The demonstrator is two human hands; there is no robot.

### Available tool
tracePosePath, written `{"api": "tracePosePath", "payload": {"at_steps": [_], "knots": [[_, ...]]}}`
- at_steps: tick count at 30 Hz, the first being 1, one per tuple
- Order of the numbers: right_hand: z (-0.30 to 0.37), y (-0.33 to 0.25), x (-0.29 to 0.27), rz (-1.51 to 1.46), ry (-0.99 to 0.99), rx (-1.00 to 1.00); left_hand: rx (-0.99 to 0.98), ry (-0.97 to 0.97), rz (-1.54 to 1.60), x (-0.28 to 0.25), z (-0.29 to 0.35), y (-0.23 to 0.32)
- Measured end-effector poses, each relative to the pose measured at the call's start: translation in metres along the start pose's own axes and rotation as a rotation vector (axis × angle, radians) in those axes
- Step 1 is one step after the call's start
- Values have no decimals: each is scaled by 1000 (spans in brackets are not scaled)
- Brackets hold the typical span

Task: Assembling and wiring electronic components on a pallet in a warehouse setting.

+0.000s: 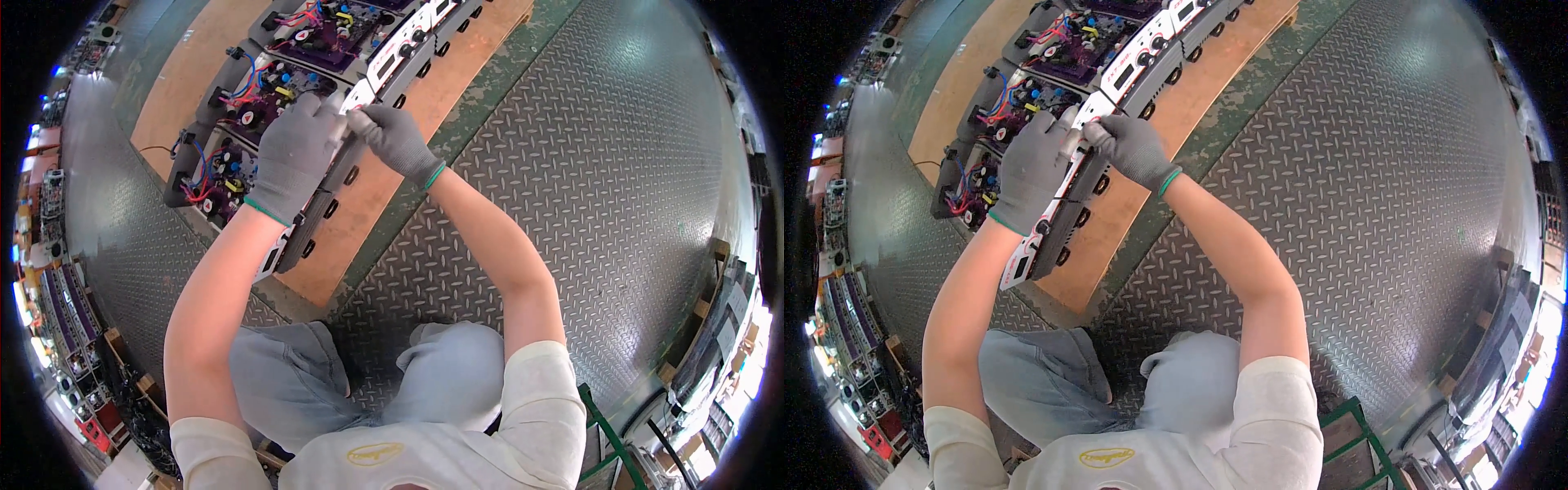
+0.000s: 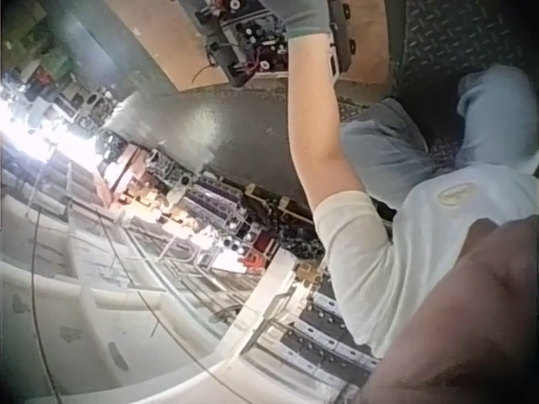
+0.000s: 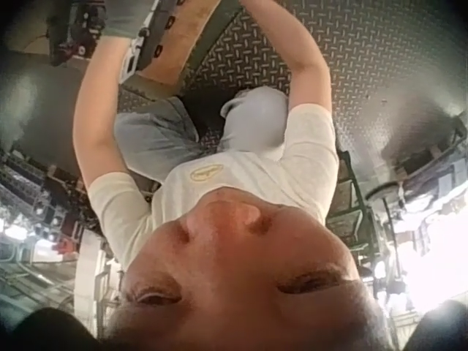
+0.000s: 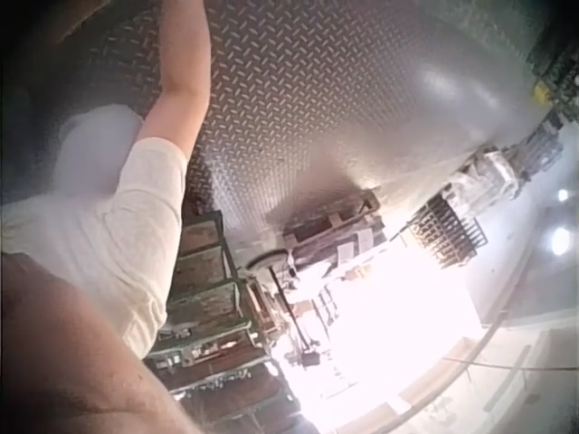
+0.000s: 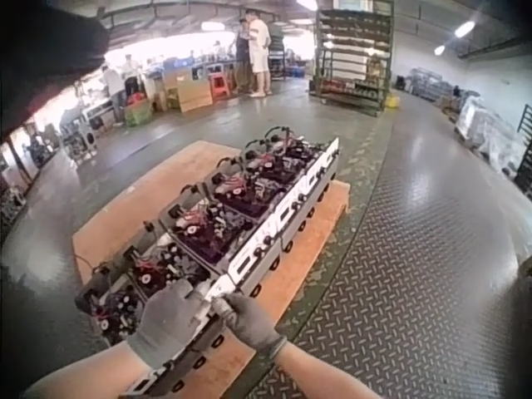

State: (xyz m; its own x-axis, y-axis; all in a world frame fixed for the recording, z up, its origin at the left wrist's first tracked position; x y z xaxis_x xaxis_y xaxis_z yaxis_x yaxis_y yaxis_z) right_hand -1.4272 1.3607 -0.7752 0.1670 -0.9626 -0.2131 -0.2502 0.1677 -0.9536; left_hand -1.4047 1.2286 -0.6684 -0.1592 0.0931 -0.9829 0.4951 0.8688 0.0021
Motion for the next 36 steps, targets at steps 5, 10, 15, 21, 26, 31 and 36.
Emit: {"api": "tracePosePath", "payload": {"at_steps": [5,10,15,21,26,31,36], "knots": [[12,-9,5,-260,-90,341,-25,3,3,0,4,-4],[54,-3,-28,-285,-144,422,-21,-15,34,-3,1,-2],[93,6,-26,-371,-130,456,-37,-29,56,-2,4,-3],[120,-12,12,140,-379,312,-94,9,115,-11,6,-12],[108,-63,23,252,-437,166,-276,160,444,-64,24,-31],[84,-90,54,617,-468,-49,-396,-43,596,-82,98,-48],[64,-101,81,663,-434,-88,-334,-208,294,-70,143,-27]]}}
Point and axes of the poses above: each hand's wrist, its own z-axis away from the middle knuckle, its own x-axis out of the palm, y = z × x, the point moved 3 cm from there along -z, towards the middle knuckle, and after that the axes turned 2 degrees about -y, right-handed, at the moved point
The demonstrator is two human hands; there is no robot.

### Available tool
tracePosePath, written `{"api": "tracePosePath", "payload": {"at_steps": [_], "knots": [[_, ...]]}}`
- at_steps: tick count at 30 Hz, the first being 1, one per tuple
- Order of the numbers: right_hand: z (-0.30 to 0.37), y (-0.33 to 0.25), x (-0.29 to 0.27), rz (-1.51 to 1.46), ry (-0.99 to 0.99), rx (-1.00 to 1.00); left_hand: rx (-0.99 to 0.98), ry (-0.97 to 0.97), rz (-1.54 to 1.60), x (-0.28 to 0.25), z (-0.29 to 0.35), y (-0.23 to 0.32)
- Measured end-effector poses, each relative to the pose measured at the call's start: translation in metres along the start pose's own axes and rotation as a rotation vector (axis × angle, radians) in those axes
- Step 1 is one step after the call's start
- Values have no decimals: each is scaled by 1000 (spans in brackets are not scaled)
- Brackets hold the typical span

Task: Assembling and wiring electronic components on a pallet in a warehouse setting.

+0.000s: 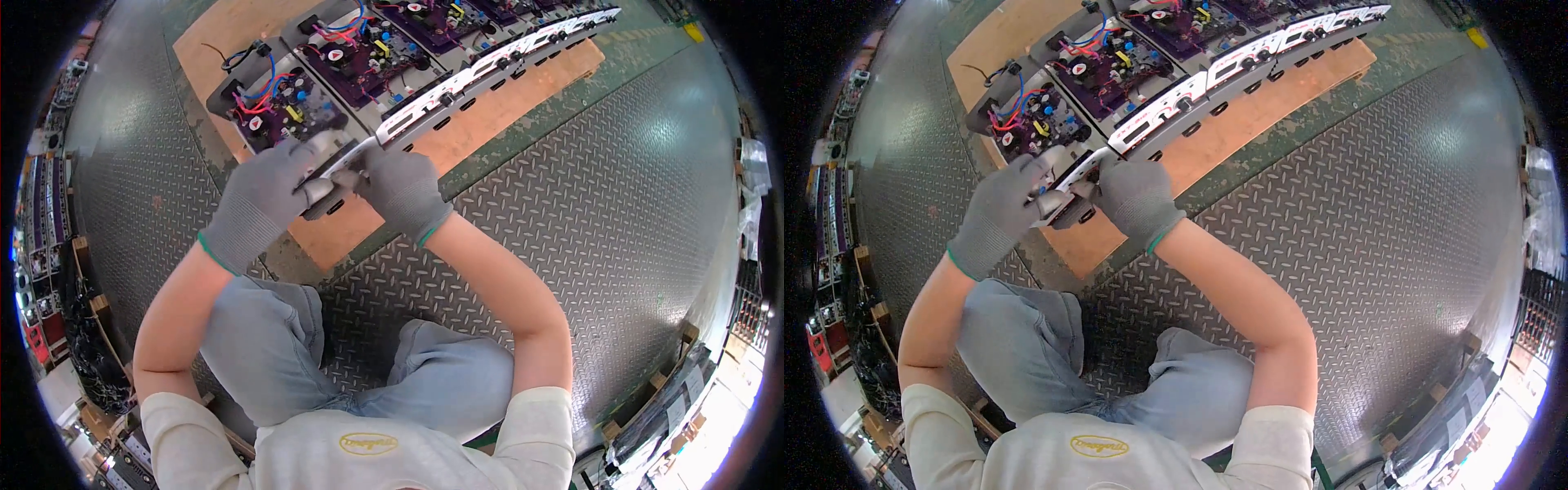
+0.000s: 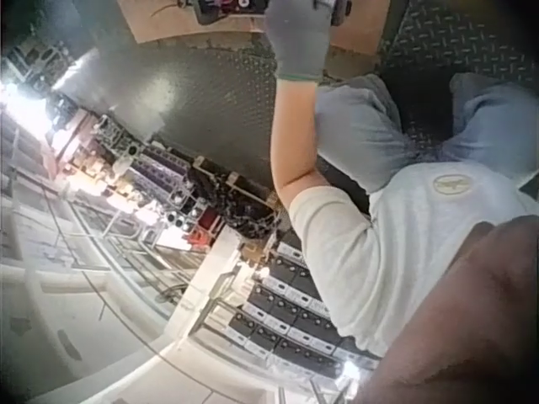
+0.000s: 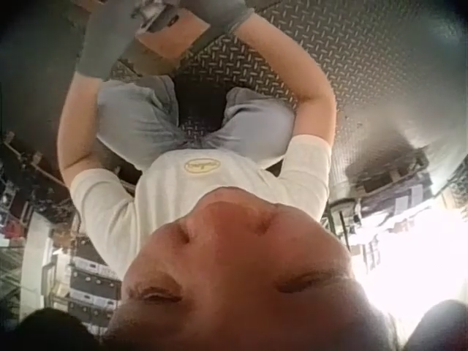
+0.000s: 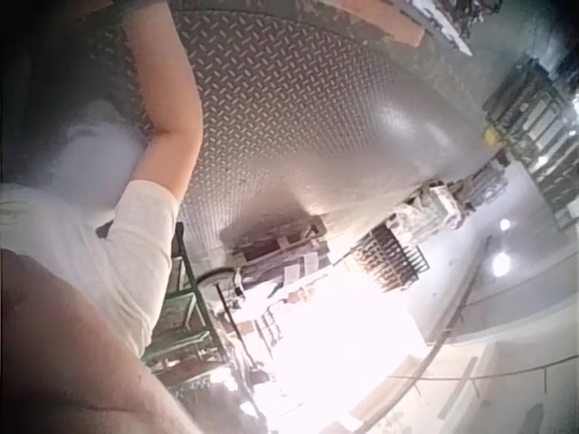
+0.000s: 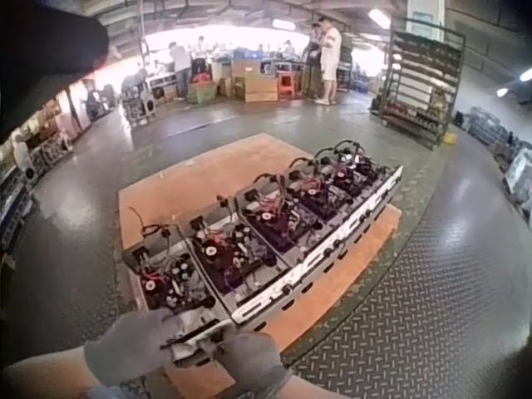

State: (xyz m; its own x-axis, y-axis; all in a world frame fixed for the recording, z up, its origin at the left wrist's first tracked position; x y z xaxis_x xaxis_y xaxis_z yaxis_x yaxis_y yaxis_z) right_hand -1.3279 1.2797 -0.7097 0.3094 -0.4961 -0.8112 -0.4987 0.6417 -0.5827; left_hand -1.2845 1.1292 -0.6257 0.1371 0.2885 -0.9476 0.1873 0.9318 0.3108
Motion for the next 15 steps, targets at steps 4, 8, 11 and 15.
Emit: {"api": "tracePosePath", "payload": {"at_steps": [4,8,11,15], "knots": [[-5,4,12,212,75,-86,47,-41,-122,12,8,-3],[-4,11,16,115,78,-121,70,-53,-160,18,8,-2],[-3,16,24,-40,111,-67,32,-84,-147,20,7,-5],[5,12,28,-411,72,75,25,-76,-150,17,12,-5]]}}
Point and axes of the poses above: each hand's wrist, its own z-axis away from the middle knuckle, its own x-axis out of the palm, y = z × x, the point moved 3 cm from there along -z, towards the middle knuckle, and after that the axes turned 2 degrees about -y, right-handed, at the moved point
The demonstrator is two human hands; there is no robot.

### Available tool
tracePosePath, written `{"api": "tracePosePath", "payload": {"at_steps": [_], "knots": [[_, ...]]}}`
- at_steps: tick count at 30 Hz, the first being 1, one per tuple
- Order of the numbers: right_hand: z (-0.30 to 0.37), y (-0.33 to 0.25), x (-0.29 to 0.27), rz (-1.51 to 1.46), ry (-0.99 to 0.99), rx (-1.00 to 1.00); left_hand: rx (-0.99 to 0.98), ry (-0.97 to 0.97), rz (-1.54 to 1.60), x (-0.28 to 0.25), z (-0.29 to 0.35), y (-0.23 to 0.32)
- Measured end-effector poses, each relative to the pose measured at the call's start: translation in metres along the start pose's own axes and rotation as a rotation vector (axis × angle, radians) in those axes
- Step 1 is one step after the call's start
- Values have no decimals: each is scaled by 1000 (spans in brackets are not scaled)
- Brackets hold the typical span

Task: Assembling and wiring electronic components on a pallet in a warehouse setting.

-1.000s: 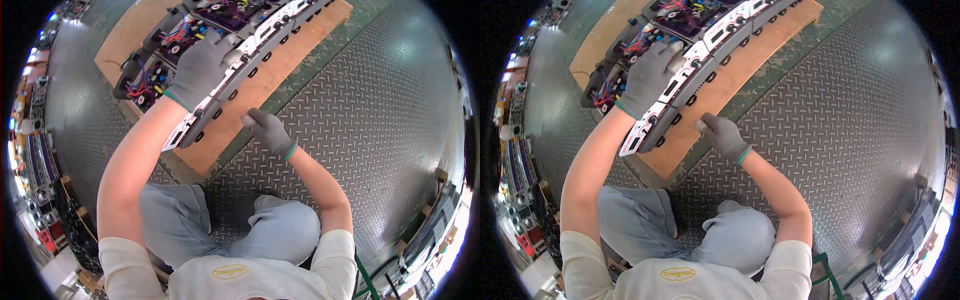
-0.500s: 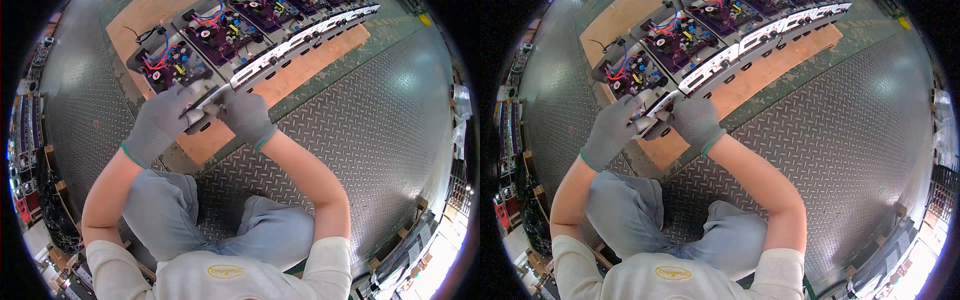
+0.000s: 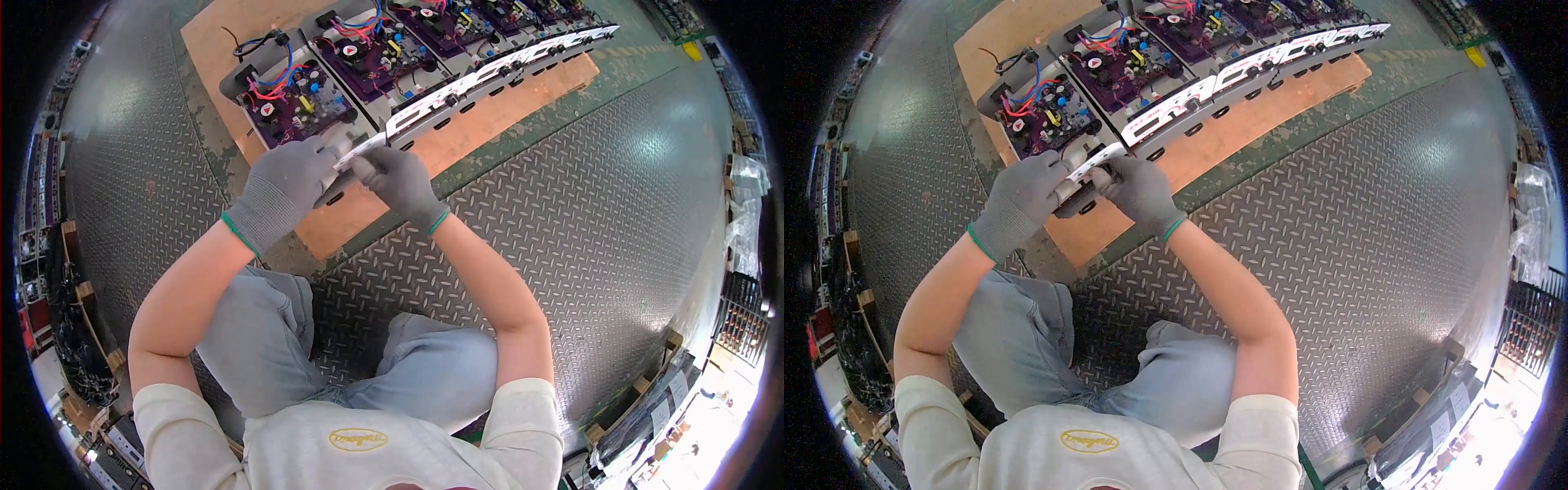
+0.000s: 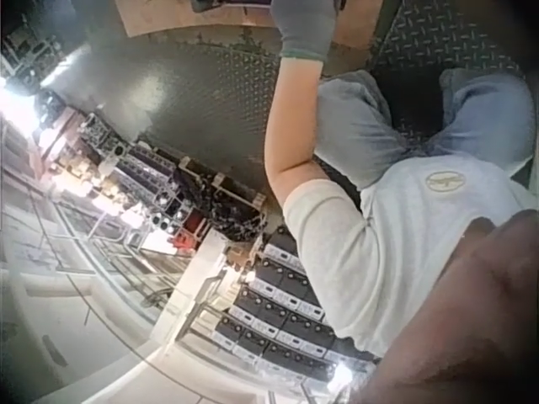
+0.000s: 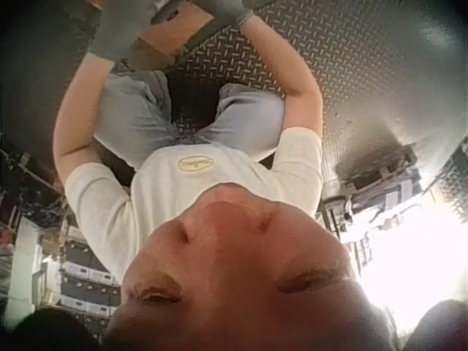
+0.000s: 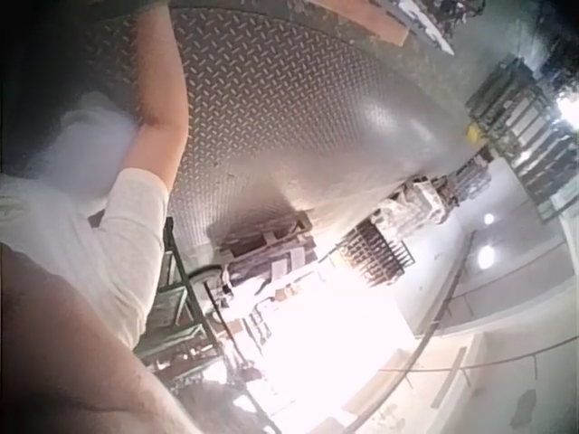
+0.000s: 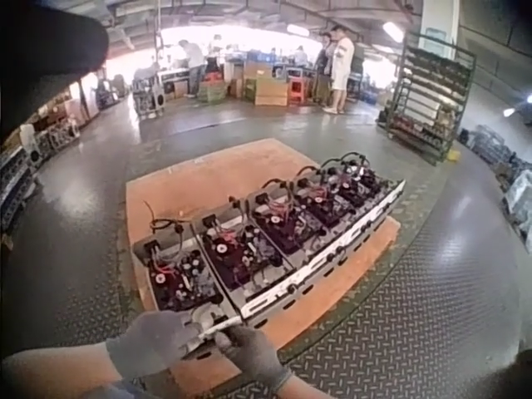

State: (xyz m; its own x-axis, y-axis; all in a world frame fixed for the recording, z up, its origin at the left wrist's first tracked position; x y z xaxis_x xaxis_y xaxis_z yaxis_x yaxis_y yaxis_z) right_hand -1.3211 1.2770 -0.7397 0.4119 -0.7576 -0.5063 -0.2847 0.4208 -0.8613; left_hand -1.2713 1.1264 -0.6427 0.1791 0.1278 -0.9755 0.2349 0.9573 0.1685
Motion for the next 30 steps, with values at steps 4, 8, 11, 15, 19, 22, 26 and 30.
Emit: {"api": "tracePosePath", "payload": {"at_steps": [4,8,11,15,19,22,26,30], "knots": [[23,15,-1,-143,-219,234,7,3,8,3,-6,1],[59,15,-14,191,-210,96,-4,99,55,-17,1,5],[66,27,-43,153,-107,191,34,312,320,-51,7,11],[44,16,-75,187,-201,280,-446,-132,1610,-63,31,31],[15,19,-90,349,-339,125,-592,-546,2231,-18,64,52],[1,-30,-98,616,-429,-240,-766,-647,2518,18,78,58],[16,-117,-109,414,-307,-311,-500,-861,2227,-25,67,71],[37,-160,-105,327,-290,-302,-414,-417,2039,-29,53,55]]}}
Point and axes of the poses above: each hand's wrist, its own z-axis away from the middle knuckle, its own x-axis out of the palm, y = z × x, the point moved 3 cm from there along -z, towards the middle knuckle, and after that the axes turned 2 degrees about -y, right-handed, at the moved point
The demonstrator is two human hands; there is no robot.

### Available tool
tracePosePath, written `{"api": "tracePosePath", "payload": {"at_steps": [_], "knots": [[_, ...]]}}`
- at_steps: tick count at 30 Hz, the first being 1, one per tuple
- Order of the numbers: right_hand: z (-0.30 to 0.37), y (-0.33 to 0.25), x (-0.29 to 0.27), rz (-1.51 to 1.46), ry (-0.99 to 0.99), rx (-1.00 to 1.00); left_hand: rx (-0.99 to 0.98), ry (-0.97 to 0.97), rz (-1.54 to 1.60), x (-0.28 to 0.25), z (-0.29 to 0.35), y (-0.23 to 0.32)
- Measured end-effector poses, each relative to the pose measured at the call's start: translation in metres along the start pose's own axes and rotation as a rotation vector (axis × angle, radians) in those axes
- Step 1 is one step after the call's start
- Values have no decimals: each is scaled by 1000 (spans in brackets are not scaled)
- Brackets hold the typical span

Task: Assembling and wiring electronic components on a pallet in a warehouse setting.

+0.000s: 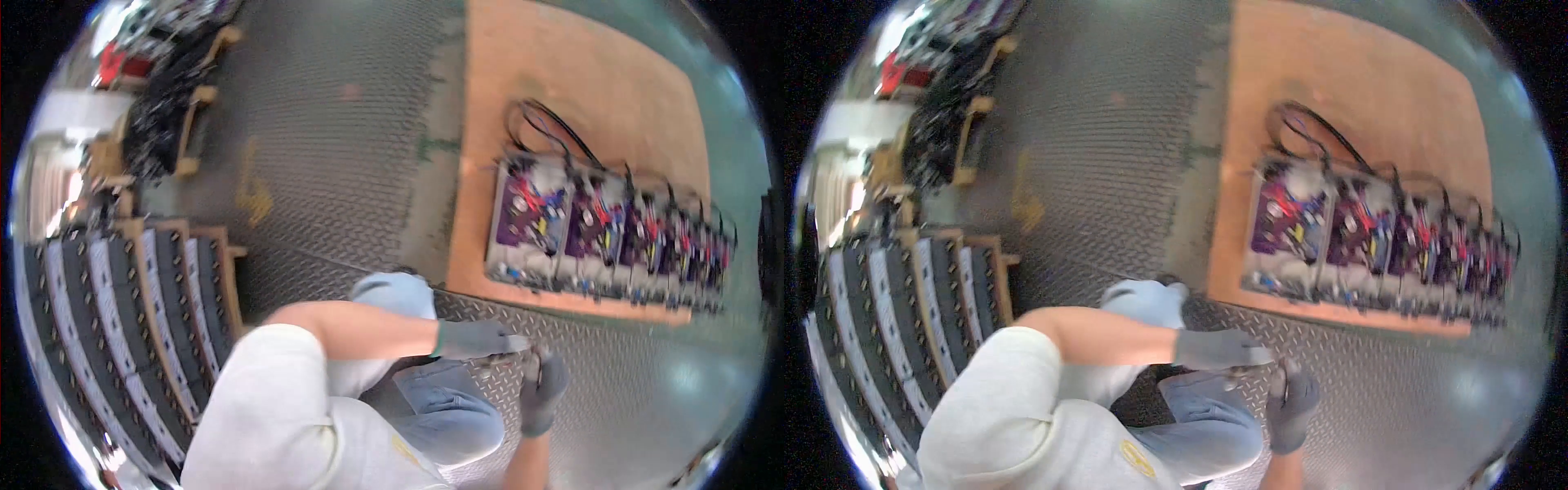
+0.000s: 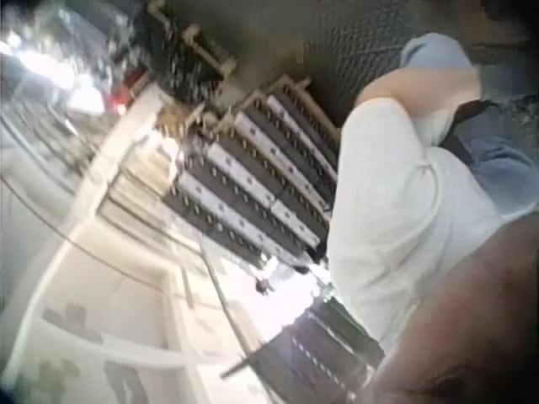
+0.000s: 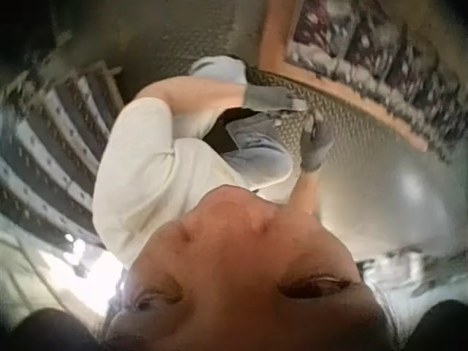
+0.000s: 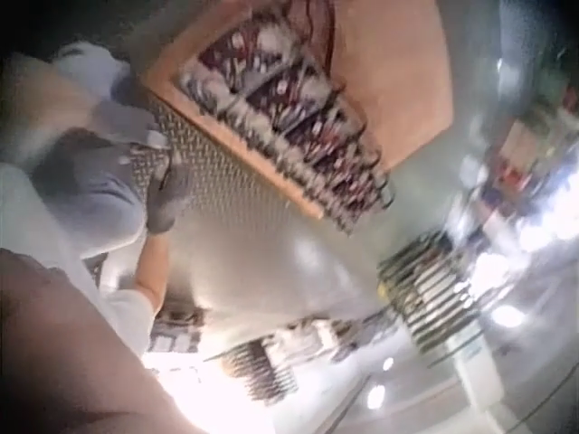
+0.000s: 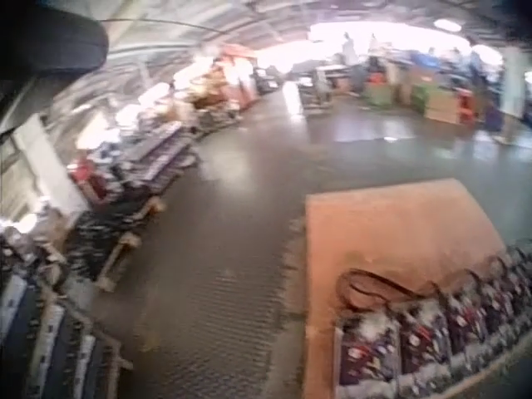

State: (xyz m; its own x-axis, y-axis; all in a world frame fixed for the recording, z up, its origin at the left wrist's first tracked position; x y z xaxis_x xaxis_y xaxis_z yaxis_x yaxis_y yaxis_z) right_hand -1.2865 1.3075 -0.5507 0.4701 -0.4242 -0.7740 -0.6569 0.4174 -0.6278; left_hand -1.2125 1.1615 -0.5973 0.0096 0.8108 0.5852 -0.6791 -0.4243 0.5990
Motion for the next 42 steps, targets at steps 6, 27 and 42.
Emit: {"api": "tracePosePath", "payload": {"at_steps": [6,27,42], "knots": [[-2,-132,-33,-35,-131,-225,101,562,308,-32,47,-39],[-82,-498,-85,-671,-930,-395,1057,1486,1640,234,563,-114],[13,-737,9,-440,-1379,-963,2000,1296,1707,252,696,-163]]}}
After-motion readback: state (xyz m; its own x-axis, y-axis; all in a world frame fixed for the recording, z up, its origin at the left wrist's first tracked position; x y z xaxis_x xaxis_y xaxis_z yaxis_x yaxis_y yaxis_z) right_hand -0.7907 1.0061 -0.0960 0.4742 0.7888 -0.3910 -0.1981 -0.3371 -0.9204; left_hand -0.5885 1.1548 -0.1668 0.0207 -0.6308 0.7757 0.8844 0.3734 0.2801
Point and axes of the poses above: each hand's wrist, its own z-axis away from the middle knuckle, its own x-axis out of the palm, y = z × x, the point moved 3 cm from there along -z, towards the middle knuckle, and after that the axes turned 2 degrees about -y, right-handed, at the moved point
